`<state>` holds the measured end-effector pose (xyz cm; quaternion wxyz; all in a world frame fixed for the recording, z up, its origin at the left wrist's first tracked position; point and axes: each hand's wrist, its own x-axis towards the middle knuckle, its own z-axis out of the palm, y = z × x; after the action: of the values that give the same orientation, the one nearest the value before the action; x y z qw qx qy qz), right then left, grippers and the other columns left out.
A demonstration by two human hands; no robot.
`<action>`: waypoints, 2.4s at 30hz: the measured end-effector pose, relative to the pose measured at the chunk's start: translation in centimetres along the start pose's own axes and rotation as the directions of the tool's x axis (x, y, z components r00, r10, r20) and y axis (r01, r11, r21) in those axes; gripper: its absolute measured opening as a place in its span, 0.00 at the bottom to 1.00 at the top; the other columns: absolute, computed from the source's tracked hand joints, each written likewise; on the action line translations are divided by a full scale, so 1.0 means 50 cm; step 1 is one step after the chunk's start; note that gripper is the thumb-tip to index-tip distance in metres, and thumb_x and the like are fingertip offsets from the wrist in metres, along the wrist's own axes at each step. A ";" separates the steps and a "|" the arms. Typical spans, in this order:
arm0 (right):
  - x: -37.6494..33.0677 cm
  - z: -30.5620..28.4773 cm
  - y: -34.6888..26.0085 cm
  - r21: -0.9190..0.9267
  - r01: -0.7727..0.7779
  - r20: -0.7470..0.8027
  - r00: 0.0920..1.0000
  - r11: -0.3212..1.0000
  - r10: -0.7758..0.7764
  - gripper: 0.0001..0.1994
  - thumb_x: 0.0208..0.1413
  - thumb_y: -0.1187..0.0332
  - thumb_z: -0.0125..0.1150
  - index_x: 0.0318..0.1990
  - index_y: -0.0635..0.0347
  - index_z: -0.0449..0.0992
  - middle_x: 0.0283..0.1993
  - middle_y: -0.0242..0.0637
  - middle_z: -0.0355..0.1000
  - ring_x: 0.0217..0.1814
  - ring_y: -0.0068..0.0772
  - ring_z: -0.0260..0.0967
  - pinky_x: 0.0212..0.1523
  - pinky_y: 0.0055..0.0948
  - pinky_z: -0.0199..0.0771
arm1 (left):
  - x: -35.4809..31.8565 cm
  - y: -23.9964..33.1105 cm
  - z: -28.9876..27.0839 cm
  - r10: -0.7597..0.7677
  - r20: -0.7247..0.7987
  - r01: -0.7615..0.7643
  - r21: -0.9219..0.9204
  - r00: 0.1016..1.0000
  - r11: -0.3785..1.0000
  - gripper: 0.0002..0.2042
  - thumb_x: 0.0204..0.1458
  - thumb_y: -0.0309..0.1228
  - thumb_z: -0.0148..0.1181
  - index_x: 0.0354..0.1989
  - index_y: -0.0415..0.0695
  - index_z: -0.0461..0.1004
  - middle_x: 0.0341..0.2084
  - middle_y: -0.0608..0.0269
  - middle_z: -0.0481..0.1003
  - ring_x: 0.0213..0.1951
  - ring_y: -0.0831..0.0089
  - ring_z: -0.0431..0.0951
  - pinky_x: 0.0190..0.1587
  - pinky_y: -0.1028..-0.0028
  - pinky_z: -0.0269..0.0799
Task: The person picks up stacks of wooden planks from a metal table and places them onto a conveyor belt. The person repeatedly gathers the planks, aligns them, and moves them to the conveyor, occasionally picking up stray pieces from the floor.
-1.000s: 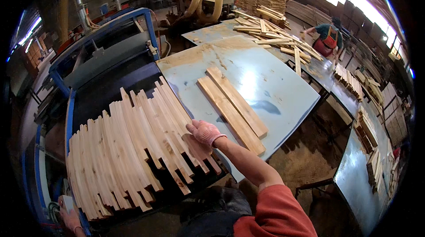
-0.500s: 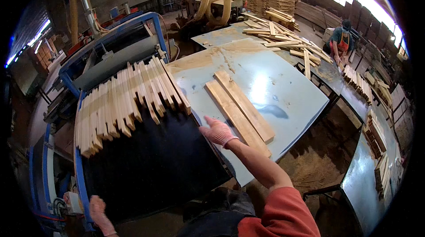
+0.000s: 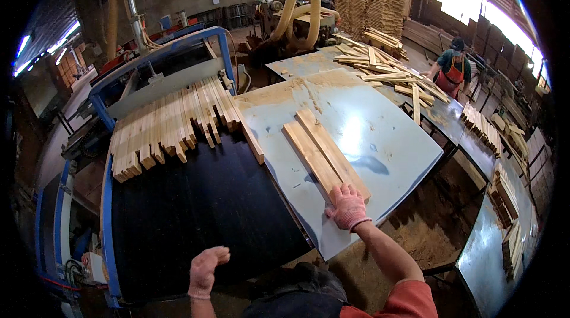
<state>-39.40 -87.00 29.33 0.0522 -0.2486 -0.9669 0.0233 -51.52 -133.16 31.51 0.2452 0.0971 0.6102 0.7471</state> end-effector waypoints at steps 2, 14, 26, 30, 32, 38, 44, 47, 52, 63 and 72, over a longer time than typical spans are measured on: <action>-0.003 -0.006 -0.014 0.028 -0.036 0.004 0.999 0.999 0.036 0.36 0.56 0.52 0.72 0.69 0.58 0.71 0.68 0.50 0.71 0.73 0.53 0.67 0.72 0.52 0.67 | 0.067 -0.017 0.041 -0.030 0.049 0.028 0.039 0.998 0.999 0.14 0.67 0.28 0.61 0.56 0.34 0.85 0.46 0.58 0.86 0.48 0.72 0.85 0.58 0.71 0.80; 0.047 -0.057 -0.004 0.048 -0.201 0.253 0.950 0.978 0.183 0.46 0.52 0.43 0.74 0.74 0.59 0.68 0.64 0.51 0.74 0.68 0.52 0.72 0.66 0.47 0.76 | 0.618 -0.062 0.313 0.141 -0.092 -0.011 0.800 0.986 0.600 0.43 0.57 0.48 0.70 0.75 0.30 0.65 0.70 0.32 0.71 0.73 0.44 0.71 0.74 0.56 0.66; 0.088 -0.065 0.066 0.340 -0.092 0.300 0.954 0.936 -0.015 0.36 0.56 0.51 0.73 0.65 0.63 0.69 0.51 0.55 0.78 0.57 0.58 0.77 0.57 0.54 0.79 | 0.898 -0.025 0.350 0.088 -0.333 0.271 0.873 0.939 0.405 0.19 0.58 0.33 0.59 0.49 0.28 0.82 0.47 0.30 0.83 0.51 0.37 0.84 0.49 0.50 0.79; 0.121 -0.059 0.124 0.500 -0.137 0.331 0.943 0.855 -0.043 0.33 0.59 0.50 0.70 0.65 0.60 0.68 0.52 0.56 0.77 0.58 0.61 0.76 0.58 0.55 0.78 | 0.767 -0.072 0.391 0.190 -0.229 0.118 0.876 0.955 0.467 0.17 0.54 0.30 0.57 0.43 0.26 0.80 0.39 0.29 0.83 0.44 0.37 0.85 0.47 0.52 0.79; 0.151 -0.053 0.135 0.559 -0.174 0.363 0.930 0.811 -0.051 0.34 0.60 0.48 0.68 0.66 0.59 0.68 0.52 0.56 0.76 0.59 0.62 0.75 0.58 0.56 0.78 | 0.624 -0.067 0.477 0.205 -0.192 0.016 0.766 0.960 0.643 0.13 0.55 0.29 0.57 0.43 0.31 0.78 0.36 0.43 0.83 0.41 0.51 0.84 0.48 0.55 0.78; 0.231 0.008 0.040 0.684 -0.041 0.304 0.924 0.728 -0.234 0.26 0.70 0.46 0.55 0.61 0.59 0.71 0.53 0.59 0.78 0.59 0.64 0.76 0.60 0.58 0.76 | 0.372 -0.215 0.528 0.064 -0.144 0.049 0.667 0.987 0.744 0.21 0.68 0.43 0.61 0.57 0.35 0.77 0.53 0.40 0.78 0.55 0.46 0.79 0.61 0.55 0.74; 0.225 -0.019 0.122 0.778 0.043 0.238 0.903 0.627 -0.358 0.30 0.71 0.51 0.56 0.71 0.64 0.69 0.65 0.59 0.76 0.67 0.63 0.73 0.68 0.52 0.73 | 0.377 -0.177 0.672 0.049 -0.148 0.094 0.817 0.988 0.569 0.29 0.69 0.46 0.62 0.67 0.34 0.71 0.59 0.35 0.75 0.59 0.38 0.77 0.64 0.52 0.74; 0.178 -0.029 0.149 0.621 0.004 0.054 0.997 0.784 -0.048 0.35 0.65 0.54 0.64 0.74 0.65 0.67 0.72 0.61 0.70 0.75 0.62 0.67 0.75 0.52 0.65 | 0.395 -0.209 0.620 0.031 -0.024 -0.010 0.621 0.999 0.784 0.26 0.66 0.40 0.65 0.63 0.31 0.71 0.56 0.38 0.77 0.56 0.49 0.79 0.62 0.53 0.76; 0.118 0.108 0.214 0.293 -0.286 -0.012 0.953 0.912 0.303 0.43 0.57 0.55 0.71 0.77 0.67 0.63 0.63 0.62 0.74 0.68 0.60 0.71 0.71 0.51 0.69 | 0.431 -0.291 0.593 -0.031 -0.007 0.031 0.378 0.999 0.925 0.26 0.65 0.33 0.66 0.66 0.29 0.70 0.50 0.50 0.79 0.47 0.61 0.80 0.51 0.64 0.80; -0.008 -0.015 0.285 0.499 -0.438 0.302 0.897 0.747 0.324 0.30 0.50 0.71 0.75 0.61 0.63 0.70 0.50 0.55 0.80 0.54 0.60 0.81 0.53 0.54 0.82 | 0.337 -0.148 0.627 0.292 0.252 -0.382 0.699 0.923 0.604 0.24 0.72 0.37 0.57 0.65 0.27 0.73 0.54 0.33 0.79 0.56 0.43 0.78 0.66 0.57 0.72; -0.276 -0.051 0.561 0.744 -0.413 0.284 0.907 0.525 0.311 0.16 0.55 0.61 0.63 0.49 0.58 0.79 0.45 0.54 0.80 0.52 0.61 0.80 0.53 0.54 0.77 | 0.305 -0.150 0.879 0.511 0.141 -0.507 0.496 0.848 0.705 0.26 0.68 0.37 0.62 0.69 0.31 0.72 0.59 0.39 0.79 0.59 0.48 0.79 0.63 0.58 0.76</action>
<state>-13.67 -69.08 28.66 0.0945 -0.3931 -0.7836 0.4718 -43.27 -86.75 32.36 -0.0077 0.3208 0.7372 0.5946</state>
